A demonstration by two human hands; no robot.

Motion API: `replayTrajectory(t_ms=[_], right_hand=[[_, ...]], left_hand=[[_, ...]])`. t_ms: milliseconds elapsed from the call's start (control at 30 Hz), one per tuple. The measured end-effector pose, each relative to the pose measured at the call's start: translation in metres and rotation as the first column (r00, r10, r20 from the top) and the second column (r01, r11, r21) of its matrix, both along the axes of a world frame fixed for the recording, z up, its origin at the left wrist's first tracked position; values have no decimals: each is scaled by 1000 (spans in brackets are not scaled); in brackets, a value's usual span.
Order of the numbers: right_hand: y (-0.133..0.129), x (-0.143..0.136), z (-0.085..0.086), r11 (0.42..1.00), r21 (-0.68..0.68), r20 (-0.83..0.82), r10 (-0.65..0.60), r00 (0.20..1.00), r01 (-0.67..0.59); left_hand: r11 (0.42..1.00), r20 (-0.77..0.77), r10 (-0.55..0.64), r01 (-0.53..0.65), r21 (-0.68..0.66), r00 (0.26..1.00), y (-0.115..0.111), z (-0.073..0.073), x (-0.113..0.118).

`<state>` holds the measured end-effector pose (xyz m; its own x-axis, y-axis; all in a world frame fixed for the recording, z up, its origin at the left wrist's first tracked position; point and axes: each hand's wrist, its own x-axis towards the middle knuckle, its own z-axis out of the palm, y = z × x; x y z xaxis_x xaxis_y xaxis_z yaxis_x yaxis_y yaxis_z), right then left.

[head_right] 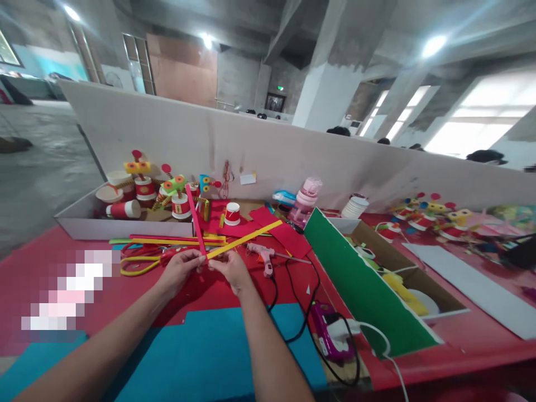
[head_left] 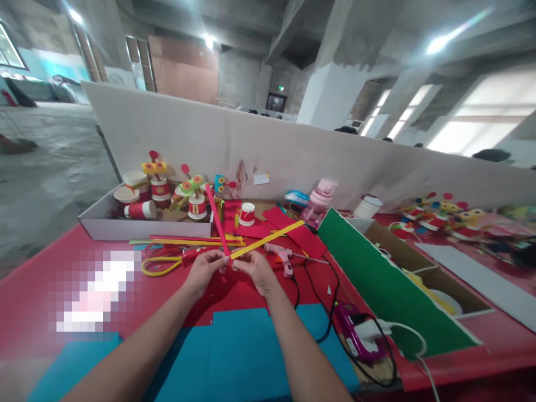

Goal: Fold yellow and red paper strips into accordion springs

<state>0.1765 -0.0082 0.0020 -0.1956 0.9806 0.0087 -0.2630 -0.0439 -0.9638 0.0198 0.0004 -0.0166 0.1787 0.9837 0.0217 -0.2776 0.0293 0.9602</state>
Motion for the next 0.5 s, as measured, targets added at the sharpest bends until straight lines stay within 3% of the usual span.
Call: replayTrajectory(t_ms=[133,233,300,367,433,500], right_hand=[[-4,-10,-8,974,-11,20,-224,974,225],[-6,-8,-9,943,61,86,-332,939,328],[-7,-3,-7,950,128,120,-298,947,283],[-7,2,-5,982,139,89,-140,986,127],[-4,6,-6,995,72,-16,-65,998,66],[-2,6,-11,995,-44,-98,-93,991,89]], left_hand=[[1000,-48,8,-8,2,999,-2,3,1],[1000,-78,2,-2,4,997,-3,3,3],[1000,-84,10,-9,10,996,-3,2,2],[1000,-78,16,-14,22,997,-2,2,1],[999,-73,14,-12,38,997,-1,1,-1],[999,-79,5,-1,47,997,-1,1,-1]])
